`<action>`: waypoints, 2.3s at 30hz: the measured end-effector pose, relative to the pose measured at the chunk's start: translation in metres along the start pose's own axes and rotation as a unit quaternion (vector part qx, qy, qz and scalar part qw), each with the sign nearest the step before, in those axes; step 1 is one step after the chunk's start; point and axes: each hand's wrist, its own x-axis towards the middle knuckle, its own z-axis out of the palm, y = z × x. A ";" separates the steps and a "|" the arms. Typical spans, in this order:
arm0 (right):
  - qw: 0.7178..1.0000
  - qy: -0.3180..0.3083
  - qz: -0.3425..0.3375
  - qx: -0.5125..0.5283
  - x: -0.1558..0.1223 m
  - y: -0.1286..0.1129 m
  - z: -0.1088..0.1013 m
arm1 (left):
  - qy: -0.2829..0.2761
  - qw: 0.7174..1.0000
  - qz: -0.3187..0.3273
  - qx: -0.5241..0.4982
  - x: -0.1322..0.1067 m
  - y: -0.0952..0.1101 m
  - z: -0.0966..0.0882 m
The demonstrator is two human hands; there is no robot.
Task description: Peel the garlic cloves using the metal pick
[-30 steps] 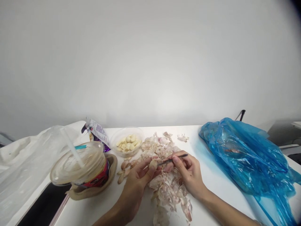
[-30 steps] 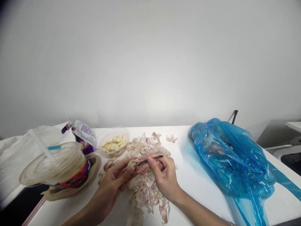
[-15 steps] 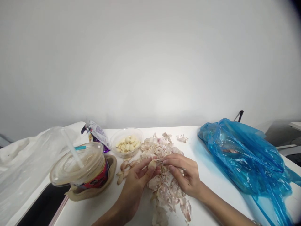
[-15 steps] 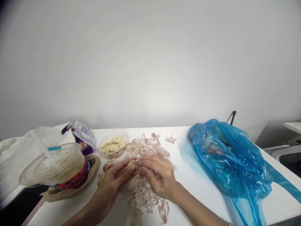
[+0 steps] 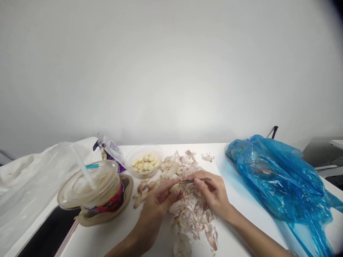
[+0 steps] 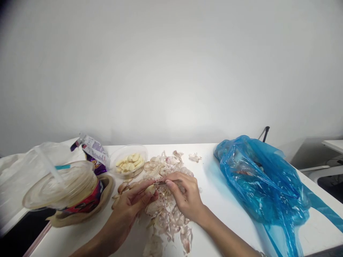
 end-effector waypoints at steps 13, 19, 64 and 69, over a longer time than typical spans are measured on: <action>0.998 0.033 0.047 0.012 -0.002 0.001 0.001 | 0.011 1.000 -0.013 -0.003 -0.006 0.003 0.006; 0.999 0.020 0.036 0.008 -0.001 0.000 -0.001 | 0.023 1.000 -0.018 0.005 -0.005 0.002 0.006; 0.999 -0.032 0.020 -0.029 -0.002 0.001 0.003 | 0.018 0.999 -0.048 -0.004 -0.001 -0.007 0.000; 0.998 -0.045 -0.002 -0.037 -0.002 0.000 0.005 | -0.001 0.999 -0.054 -0.009 0.000 -0.015 0.000</action>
